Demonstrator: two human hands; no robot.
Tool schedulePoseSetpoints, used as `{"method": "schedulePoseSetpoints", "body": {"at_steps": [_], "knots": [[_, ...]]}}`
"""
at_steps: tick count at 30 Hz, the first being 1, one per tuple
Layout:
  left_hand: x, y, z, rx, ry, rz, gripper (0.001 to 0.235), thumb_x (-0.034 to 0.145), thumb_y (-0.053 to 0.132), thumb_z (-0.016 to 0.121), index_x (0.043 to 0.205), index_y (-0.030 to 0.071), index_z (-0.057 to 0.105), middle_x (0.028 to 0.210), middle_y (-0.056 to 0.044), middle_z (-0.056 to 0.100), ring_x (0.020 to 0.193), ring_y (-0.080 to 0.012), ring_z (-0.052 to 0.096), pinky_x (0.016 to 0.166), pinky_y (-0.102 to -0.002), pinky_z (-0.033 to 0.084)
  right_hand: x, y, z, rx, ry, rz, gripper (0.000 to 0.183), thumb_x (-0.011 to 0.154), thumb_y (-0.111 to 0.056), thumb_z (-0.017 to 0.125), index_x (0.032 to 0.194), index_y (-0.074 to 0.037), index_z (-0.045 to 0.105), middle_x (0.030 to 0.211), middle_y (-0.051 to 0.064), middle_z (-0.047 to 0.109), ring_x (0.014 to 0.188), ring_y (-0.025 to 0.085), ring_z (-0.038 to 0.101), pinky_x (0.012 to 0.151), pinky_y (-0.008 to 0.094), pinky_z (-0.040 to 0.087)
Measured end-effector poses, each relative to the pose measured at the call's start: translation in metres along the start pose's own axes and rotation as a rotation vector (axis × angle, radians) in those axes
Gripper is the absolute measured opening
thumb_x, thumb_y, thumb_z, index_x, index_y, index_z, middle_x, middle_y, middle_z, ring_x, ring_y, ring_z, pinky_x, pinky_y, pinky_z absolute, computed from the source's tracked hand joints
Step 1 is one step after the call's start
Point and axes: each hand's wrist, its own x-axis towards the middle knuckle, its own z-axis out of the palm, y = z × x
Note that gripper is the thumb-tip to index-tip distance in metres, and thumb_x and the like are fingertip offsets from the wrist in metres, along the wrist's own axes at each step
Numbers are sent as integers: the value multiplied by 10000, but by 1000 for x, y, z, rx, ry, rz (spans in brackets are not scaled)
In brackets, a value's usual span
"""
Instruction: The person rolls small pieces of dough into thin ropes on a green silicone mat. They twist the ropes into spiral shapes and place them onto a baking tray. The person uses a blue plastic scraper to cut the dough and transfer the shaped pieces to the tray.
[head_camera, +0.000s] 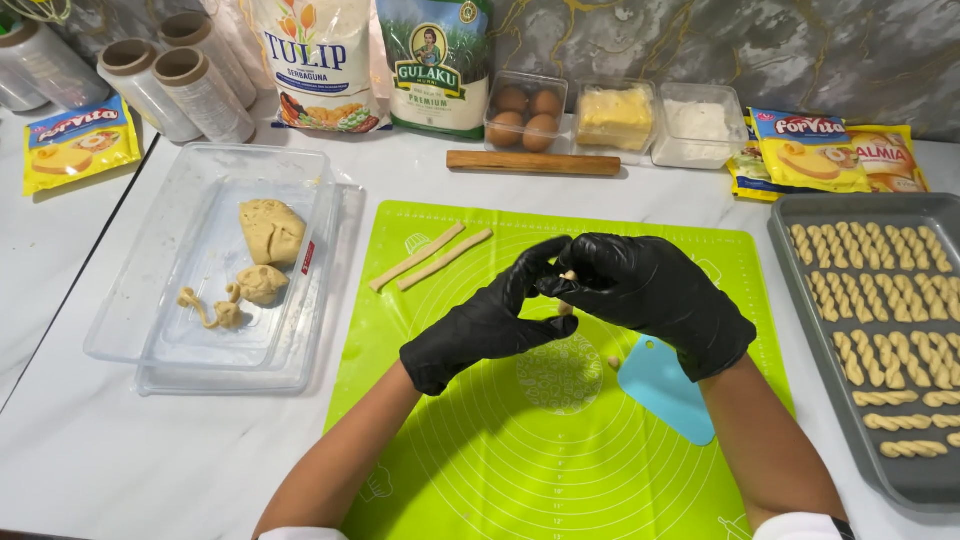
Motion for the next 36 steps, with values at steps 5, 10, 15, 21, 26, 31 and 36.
{"method": "schedulePoseSetpoints", "body": {"at_steps": [5, 10, 15, 21, 26, 31, 36], "knots": [[2, 14, -2, -419, -39, -184, 647, 920, 105, 771, 1500, 44, 491, 1186, -86, 734, 1028, -90, 693, 891, -217, 561, 2, -3, -17, 197, -68, 99, 175, 878, -216, 823, 1033, -156, 771, 871, 64, 778, 861, 221, 770, 785, 372, 599], [-10, 51, -13, -629, 14, -249, 455, 959, 74, 732, 1396, 48, 606, 1025, -113, 761, 909, -121, 701, 840, -237, 551, -2, 26, -30, 295, -146, 46, 161, 875, -119, 800, 1034, -98, 809, 981, 165, 793, 946, 299, 778, 866, 430, 598], [-14, 54, -16, -689, -38, -193, 388, 1015, 119, 662, 1393, 48, 614, 987, -74, 742, 909, -86, 700, 838, -211, 535, -1, 25, -39, 299, -180, -34, 177, 887, -27, 746, 1048, -51, 816, 1055, 196, 777, 1024, 331, 759, 930, 472, 582], [-7, 41, -23, -613, -119, -316, 467, 958, 124, 651, 1416, 148, 562, 1249, -167, 703, 1100, -251, 705, 999, -366, 507, -8, 65, -28, 278, -99, -322, 277, 922, -119, 716, 1190, -50, 711, 1170, 119, 747, 1077, 226, 742, 988, 361, 616], [-7, 32, -24, -517, -136, -282, 437, 1015, 261, 490, 1434, 143, 526, 1244, -179, 740, 1114, -263, 737, 788, -276, 435, -2, 56, -33, 279, -168, -353, 237, 955, -67, 664, 1181, -91, 731, 1192, 100, 746, 1122, 227, 736, 1016, 370, 609], [-6, 41, -22, -559, -118, -373, 399, 985, 152, 600, 1382, 115, 597, 1150, -168, 763, 1024, -262, 761, 734, -252, 406, -2, 65, -30, 176, -194, -394, 263, 961, -93, 671, 1201, -165, 753, 1186, 44, 758, 1116, 194, 731, 1032, 352, 588], [-4, 27, -22, -547, -107, -317, 522, 952, 354, 651, 1409, 113, 578, 1132, -136, 757, 1062, -232, 734, 918, -319, 504, -3, 57, -26, 212, -128, -317, 277, 908, -78, 741, 1184, -84, 736, 1149, 91, 751, 1060, 203, 740, 983, 340, 599]]}}
